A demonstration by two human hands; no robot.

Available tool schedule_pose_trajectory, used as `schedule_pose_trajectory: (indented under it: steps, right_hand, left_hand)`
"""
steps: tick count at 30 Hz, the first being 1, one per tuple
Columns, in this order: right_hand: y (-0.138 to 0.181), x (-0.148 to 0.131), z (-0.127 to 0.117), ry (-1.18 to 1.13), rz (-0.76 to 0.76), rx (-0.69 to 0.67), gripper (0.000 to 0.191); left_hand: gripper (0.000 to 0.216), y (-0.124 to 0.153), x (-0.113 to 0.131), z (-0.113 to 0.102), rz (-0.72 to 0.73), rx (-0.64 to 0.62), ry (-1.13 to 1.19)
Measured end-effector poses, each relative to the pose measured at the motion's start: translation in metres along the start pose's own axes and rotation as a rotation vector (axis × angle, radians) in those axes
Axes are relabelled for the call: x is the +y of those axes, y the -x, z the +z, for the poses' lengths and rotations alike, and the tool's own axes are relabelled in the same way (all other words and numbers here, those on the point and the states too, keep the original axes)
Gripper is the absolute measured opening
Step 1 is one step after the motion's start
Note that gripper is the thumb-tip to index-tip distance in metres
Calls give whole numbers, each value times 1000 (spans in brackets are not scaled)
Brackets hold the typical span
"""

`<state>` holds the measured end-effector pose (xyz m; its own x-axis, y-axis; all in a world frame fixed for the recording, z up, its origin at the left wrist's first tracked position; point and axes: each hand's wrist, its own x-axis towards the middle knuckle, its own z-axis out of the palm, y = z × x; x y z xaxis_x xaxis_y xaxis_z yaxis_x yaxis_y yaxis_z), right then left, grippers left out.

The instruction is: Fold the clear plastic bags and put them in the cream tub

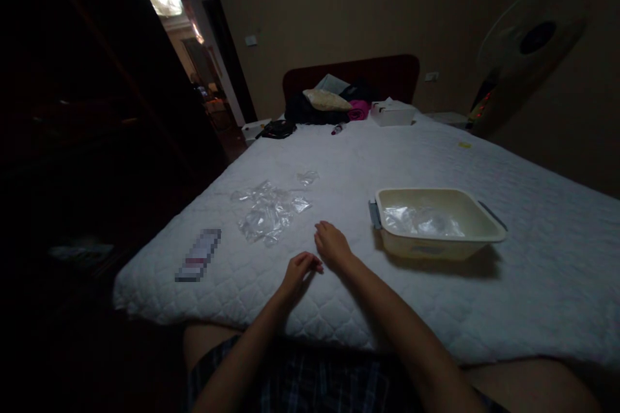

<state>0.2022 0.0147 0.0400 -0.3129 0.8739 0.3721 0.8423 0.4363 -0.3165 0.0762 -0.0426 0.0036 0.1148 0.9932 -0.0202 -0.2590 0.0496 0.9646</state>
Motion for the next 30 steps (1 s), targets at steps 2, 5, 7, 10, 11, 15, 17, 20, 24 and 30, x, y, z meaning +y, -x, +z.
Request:
schedule_pose_trajectory:
  steps: [2,5,7,10,11,15,17,20,24,30]
  right_hand:
    - [13,-3,30,-15,13,73,31]
    - [22,0,51,-30,26,159,31]
    - [22,4,53,-52,7,161,30]
    - [20,8,51,-80,1,160,31]
    - [19,8,51,-84,8,165,31]
    - [19,8,52,-95,16,172,31]
    - [20,7,53,-104,17,178,31]
    - [20,8,53,-99,24,190,30]
    - [20,8,52,-97,25,196,29]
    - [21,8,52,-145,37,202,29]
  left_hand:
    - [28,1,2,-6,46,35,-83]
    - [25,0,7,-21,107,120,-230]
    - [22,-5,14,-34,164,201,-347]
    - [20,-18,33,-58,263,341,-535]
    - [18,-23,40,-67,306,377,-611]
    - [12,-46,73,-104,514,553,-970]
    - [17,-57,83,-122,531,670,-1119]
    - [24,-69,83,-143,345,689,-1276]
    - [16,-73,68,-153,183,553,-1340]
    - [15,-68,72,-147,300,609,-1340]
